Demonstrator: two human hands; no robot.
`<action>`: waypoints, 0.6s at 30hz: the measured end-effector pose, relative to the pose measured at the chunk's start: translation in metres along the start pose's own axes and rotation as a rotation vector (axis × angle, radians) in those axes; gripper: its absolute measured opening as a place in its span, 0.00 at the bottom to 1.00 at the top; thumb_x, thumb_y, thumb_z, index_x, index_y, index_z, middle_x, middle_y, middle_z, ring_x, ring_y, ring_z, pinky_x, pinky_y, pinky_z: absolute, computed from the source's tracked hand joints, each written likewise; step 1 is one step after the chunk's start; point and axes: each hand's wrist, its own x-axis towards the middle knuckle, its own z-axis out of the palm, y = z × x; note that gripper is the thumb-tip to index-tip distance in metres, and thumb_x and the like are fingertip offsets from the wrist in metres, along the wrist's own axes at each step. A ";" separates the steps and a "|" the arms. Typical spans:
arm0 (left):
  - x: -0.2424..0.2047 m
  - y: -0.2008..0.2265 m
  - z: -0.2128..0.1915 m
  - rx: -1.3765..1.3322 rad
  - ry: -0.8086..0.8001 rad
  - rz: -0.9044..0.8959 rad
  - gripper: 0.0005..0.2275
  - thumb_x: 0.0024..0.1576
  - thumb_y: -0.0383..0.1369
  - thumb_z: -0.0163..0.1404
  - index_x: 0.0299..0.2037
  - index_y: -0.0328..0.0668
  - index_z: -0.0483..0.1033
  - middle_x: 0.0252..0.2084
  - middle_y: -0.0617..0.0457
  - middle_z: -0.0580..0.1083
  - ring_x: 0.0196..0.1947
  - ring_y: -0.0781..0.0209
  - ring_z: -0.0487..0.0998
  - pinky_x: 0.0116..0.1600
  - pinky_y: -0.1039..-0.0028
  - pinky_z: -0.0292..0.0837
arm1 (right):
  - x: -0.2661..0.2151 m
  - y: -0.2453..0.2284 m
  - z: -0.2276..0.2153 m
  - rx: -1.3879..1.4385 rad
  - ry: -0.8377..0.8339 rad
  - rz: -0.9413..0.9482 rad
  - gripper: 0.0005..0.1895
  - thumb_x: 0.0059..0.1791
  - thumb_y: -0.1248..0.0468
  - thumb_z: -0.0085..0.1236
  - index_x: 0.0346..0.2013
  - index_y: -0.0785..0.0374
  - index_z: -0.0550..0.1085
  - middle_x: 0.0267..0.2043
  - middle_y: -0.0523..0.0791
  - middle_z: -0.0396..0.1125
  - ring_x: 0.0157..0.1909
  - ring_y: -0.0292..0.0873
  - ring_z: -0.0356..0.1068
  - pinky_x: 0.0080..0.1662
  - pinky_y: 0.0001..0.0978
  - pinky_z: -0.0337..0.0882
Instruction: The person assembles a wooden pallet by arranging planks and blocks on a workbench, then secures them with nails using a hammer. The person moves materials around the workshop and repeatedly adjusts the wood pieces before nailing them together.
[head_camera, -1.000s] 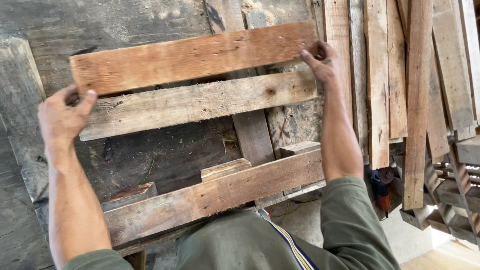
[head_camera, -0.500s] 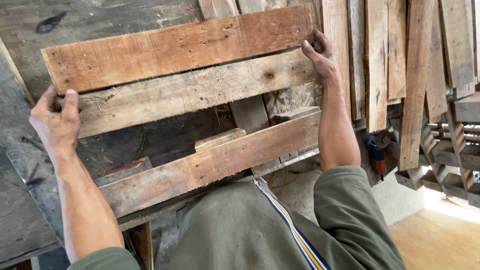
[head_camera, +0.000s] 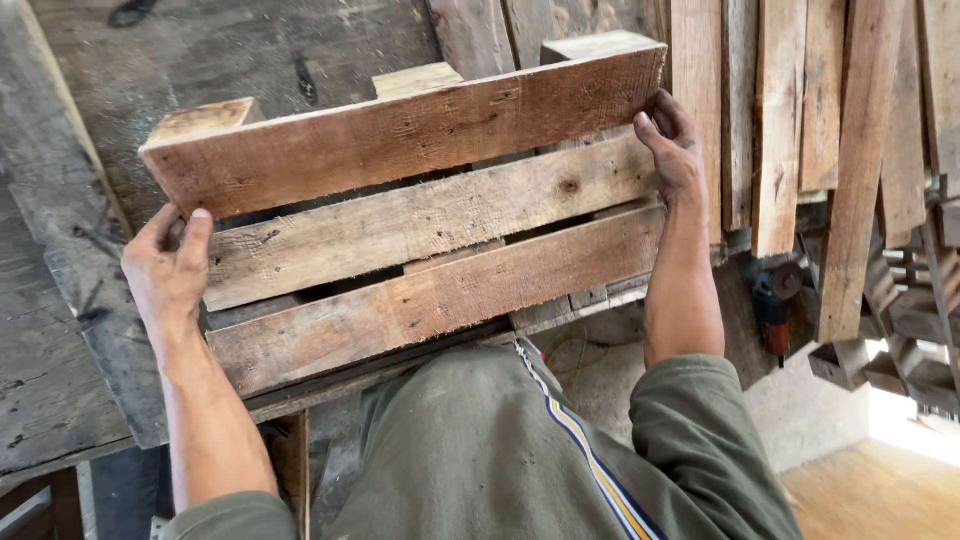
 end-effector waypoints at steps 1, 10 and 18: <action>0.009 0.006 -0.002 0.027 0.004 0.027 0.22 0.65 0.42 0.60 0.61 0.31 0.79 0.40 0.33 0.76 0.36 0.48 0.76 0.45 0.61 0.70 | 0.005 -0.008 0.002 -0.011 0.007 0.026 0.37 0.48 0.63 0.67 0.70 0.65 0.65 0.68 0.53 0.64 0.70 0.51 0.63 0.67 0.40 0.67; 0.059 0.024 0.020 0.407 0.090 0.132 0.22 0.62 0.40 0.62 0.61 0.35 0.76 0.45 0.38 0.80 0.45 0.42 0.82 0.55 0.58 0.73 | 0.040 -0.032 0.031 -0.583 0.074 -0.171 0.38 0.47 0.63 0.69 0.69 0.61 0.62 0.68 0.51 0.63 0.66 0.48 0.67 0.61 0.42 0.67; 0.033 0.019 0.019 0.429 0.130 0.118 0.29 0.57 0.35 0.57 0.69 0.35 0.64 0.64 0.36 0.69 0.63 0.38 0.69 0.64 0.35 0.49 | 0.045 -0.005 0.026 -0.765 0.028 -0.318 0.48 0.47 0.58 0.73 0.77 0.63 0.58 0.71 0.52 0.64 0.66 0.47 0.70 0.64 0.36 0.70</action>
